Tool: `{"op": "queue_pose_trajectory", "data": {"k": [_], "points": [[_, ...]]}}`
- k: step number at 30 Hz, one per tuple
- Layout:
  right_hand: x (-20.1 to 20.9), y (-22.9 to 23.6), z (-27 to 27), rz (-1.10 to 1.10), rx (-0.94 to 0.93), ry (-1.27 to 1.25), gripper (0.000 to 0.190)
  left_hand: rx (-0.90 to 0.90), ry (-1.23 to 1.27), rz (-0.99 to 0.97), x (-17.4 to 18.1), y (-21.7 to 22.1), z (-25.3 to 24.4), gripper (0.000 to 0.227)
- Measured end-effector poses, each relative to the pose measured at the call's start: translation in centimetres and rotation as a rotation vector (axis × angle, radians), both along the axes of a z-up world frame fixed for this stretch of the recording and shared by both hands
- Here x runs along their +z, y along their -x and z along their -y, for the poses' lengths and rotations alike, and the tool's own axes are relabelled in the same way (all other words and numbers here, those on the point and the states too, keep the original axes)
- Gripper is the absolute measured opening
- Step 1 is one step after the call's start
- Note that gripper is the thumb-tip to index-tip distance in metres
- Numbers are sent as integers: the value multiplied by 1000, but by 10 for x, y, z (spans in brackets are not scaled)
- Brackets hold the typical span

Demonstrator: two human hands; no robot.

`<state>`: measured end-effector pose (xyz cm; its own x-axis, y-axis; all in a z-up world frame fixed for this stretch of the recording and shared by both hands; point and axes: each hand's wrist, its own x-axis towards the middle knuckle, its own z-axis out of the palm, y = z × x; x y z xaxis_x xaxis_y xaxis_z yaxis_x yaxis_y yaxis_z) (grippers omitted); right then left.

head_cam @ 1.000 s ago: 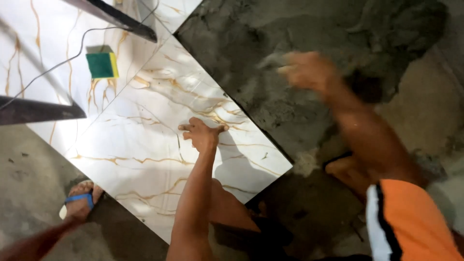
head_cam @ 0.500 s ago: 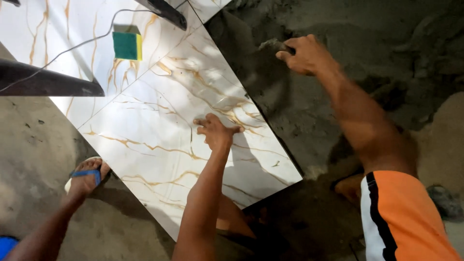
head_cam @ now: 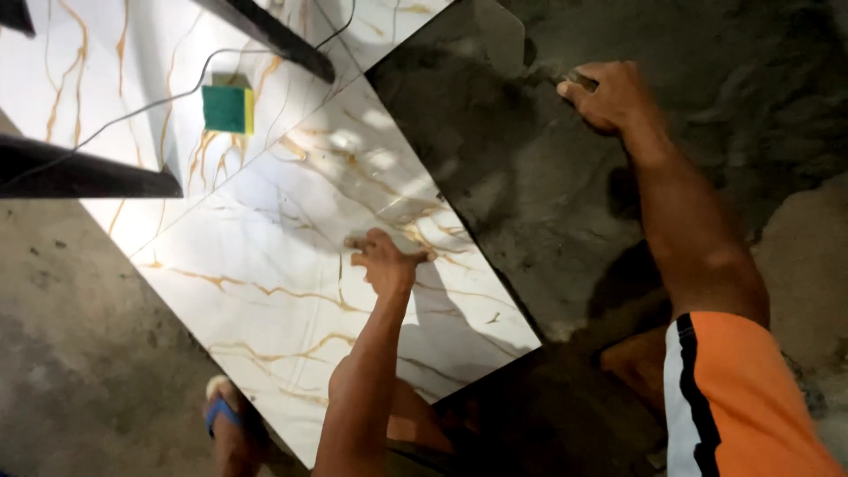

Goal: Spreading mortar with a trowel and laying floor tiles

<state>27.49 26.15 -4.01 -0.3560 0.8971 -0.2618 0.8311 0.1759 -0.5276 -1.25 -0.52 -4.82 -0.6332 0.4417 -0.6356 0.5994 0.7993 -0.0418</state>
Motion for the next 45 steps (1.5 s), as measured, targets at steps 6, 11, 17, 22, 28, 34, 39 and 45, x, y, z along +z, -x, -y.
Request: {"op": "queue_pose_trajectory", "data": {"k": [6, 11, 17, 22, 28, 34, 39, 45], "points": [[5, -19, -13, 12, -112, 8, 50, -35, 7, -31, -4, -1, 3, 115], [10, -26, -20, 10, -200, 34, 53, 67, -3, 28, 20, -3, -8, 103], [33, -17, -16, 57, -339, 152, 57, -9, -47, -17, 7, -1, 0, 108], [-15, -45, -38, 33, -346, -4, 58, 21, -4, 19, 14, -1, -4, 103], [5, -34, -47, 79, -513, 30, 60, 22, -15, -11, 22, -4, -8, 103], [-8, -35, -53, 88, -582, 71, 61, 68, -22, 48, 30, -4, -11, 100], [-11, -29, -53, -15, -590, 8, 46, -17, 15, -11, 12, -1, -5, 112], [-16, -32, -40, -176, -660, 9, 29, -73, -19, -110, -13, 1, 6, 114]]}}
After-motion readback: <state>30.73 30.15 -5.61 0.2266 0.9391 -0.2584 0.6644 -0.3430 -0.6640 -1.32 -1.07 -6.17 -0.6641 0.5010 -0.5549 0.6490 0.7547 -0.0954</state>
